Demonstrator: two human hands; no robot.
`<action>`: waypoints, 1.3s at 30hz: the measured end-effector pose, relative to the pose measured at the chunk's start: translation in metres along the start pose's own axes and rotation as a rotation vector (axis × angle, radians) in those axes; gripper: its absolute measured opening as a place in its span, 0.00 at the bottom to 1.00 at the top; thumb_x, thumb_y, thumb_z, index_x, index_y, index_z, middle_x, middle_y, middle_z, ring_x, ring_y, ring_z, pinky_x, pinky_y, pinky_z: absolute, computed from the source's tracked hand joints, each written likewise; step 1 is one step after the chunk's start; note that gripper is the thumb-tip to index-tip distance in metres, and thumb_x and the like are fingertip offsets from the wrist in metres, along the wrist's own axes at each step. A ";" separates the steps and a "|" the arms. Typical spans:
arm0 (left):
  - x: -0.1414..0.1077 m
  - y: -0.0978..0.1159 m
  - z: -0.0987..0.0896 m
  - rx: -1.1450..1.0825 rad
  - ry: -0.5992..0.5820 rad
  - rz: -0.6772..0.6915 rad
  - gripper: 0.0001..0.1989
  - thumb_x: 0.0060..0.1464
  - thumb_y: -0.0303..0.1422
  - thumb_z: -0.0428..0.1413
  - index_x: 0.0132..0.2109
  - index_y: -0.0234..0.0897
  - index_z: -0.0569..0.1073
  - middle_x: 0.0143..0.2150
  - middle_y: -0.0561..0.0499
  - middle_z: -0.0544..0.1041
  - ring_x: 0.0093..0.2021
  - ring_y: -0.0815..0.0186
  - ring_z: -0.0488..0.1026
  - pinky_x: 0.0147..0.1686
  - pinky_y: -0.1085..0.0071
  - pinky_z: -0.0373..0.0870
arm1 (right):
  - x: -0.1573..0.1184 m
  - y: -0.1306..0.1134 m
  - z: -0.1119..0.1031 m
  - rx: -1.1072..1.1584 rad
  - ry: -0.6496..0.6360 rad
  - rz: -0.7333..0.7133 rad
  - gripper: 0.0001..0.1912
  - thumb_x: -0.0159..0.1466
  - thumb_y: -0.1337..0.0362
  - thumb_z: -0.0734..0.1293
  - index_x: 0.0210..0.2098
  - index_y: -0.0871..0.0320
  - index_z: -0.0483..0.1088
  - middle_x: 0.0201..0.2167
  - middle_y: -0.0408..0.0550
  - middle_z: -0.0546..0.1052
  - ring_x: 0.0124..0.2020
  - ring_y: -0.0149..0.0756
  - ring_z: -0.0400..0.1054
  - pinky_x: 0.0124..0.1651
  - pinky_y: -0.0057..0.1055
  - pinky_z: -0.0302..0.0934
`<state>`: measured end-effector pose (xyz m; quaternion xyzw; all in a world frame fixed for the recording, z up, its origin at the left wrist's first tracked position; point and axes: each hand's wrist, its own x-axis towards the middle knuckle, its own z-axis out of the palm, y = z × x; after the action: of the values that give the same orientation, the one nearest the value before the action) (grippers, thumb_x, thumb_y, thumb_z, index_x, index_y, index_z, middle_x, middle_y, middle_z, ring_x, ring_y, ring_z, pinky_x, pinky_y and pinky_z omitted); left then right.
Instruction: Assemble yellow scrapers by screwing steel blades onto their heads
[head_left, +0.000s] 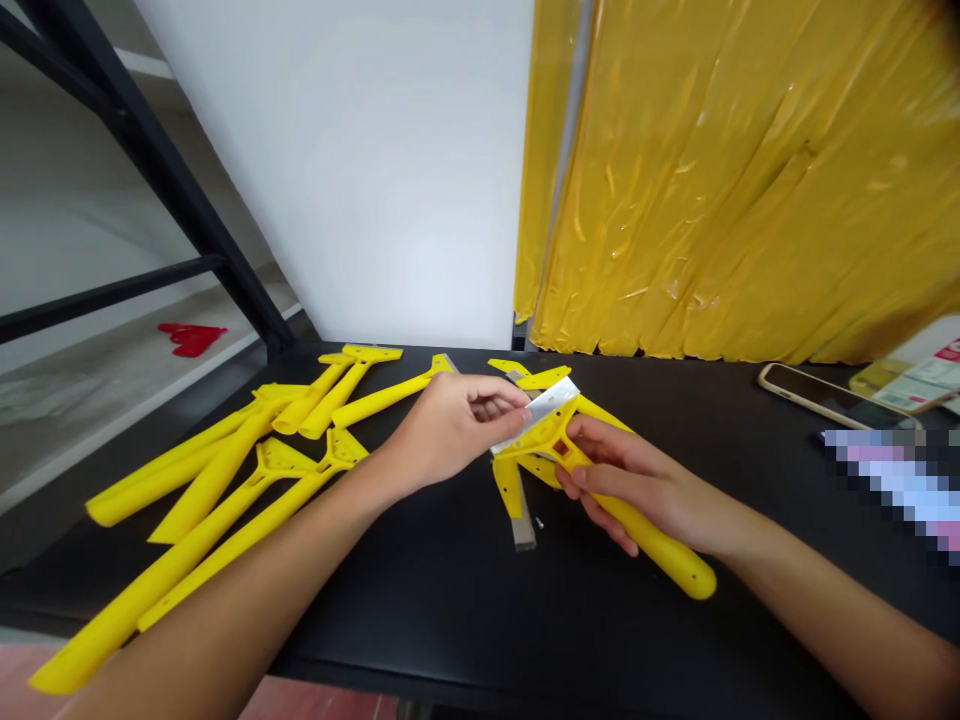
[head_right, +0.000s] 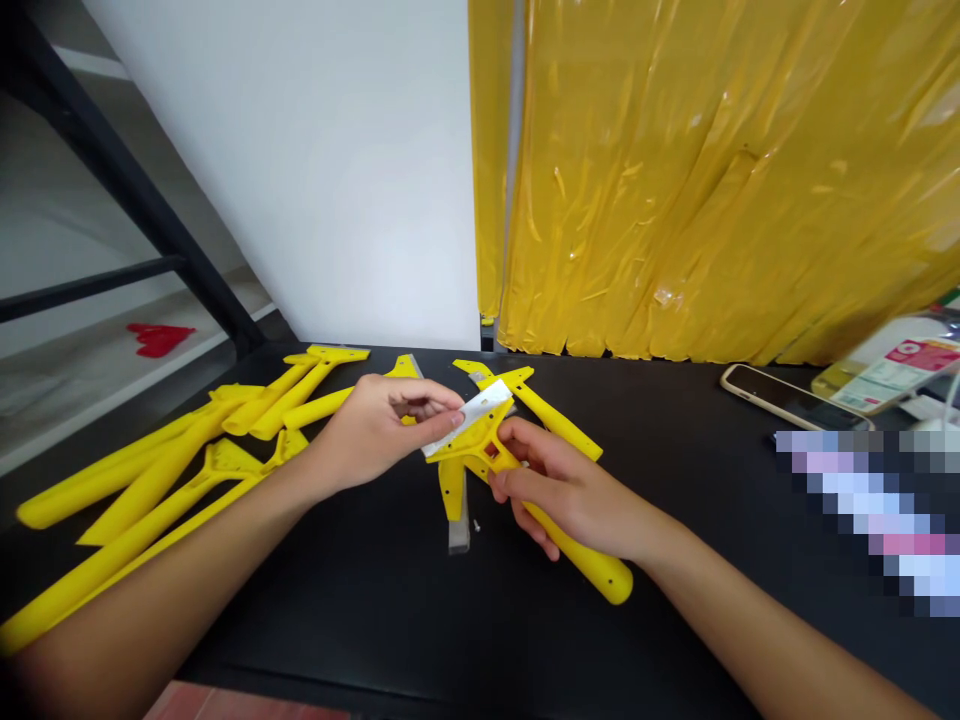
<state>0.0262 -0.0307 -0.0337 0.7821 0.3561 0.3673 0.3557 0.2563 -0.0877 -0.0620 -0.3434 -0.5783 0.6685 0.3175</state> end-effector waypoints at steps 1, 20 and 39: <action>0.000 0.000 0.000 0.007 -0.003 -0.003 0.06 0.57 0.34 0.62 0.38 0.36 0.82 0.30 0.51 0.80 0.27 0.70 0.73 0.25 0.75 0.70 | 0.000 0.000 0.000 0.003 -0.005 -0.001 0.06 0.69 0.62 0.65 0.43 0.55 0.63 0.34 0.40 0.70 0.18 0.21 0.64 0.15 0.19 0.61; 0.000 0.001 -0.006 -0.061 -0.083 -0.090 0.08 0.55 0.35 0.63 0.38 0.34 0.81 0.29 0.52 0.78 0.27 0.72 0.71 0.27 0.77 0.68 | 0.001 0.000 0.002 0.080 -0.002 0.038 0.06 0.67 0.64 0.65 0.44 0.55 0.66 0.34 0.40 0.72 0.18 0.22 0.64 0.15 0.19 0.62; 0.012 -0.053 -0.049 0.642 -0.139 -0.175 0.17 0.54 0.43 0.60 0.47 0.39 0.81 0.43 0.45 0.82 0.42 0.55 0.76 0.39 0.65 0.67 | -0.001 -0.007 -0.011 0.041 0.140 0.042 0.10 0.66 0.62 0.67 0.45 0.52 0.65 0.34 0.41 0.72 0.18 0.25 0.65 0.15 0.22 0.61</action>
<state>-0.0242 0.0192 -0.0500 0.8439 0.4943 0.1503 0.1449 0.2660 -0.0812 -0.0563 -0.3949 -0.5335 0.6609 0.3502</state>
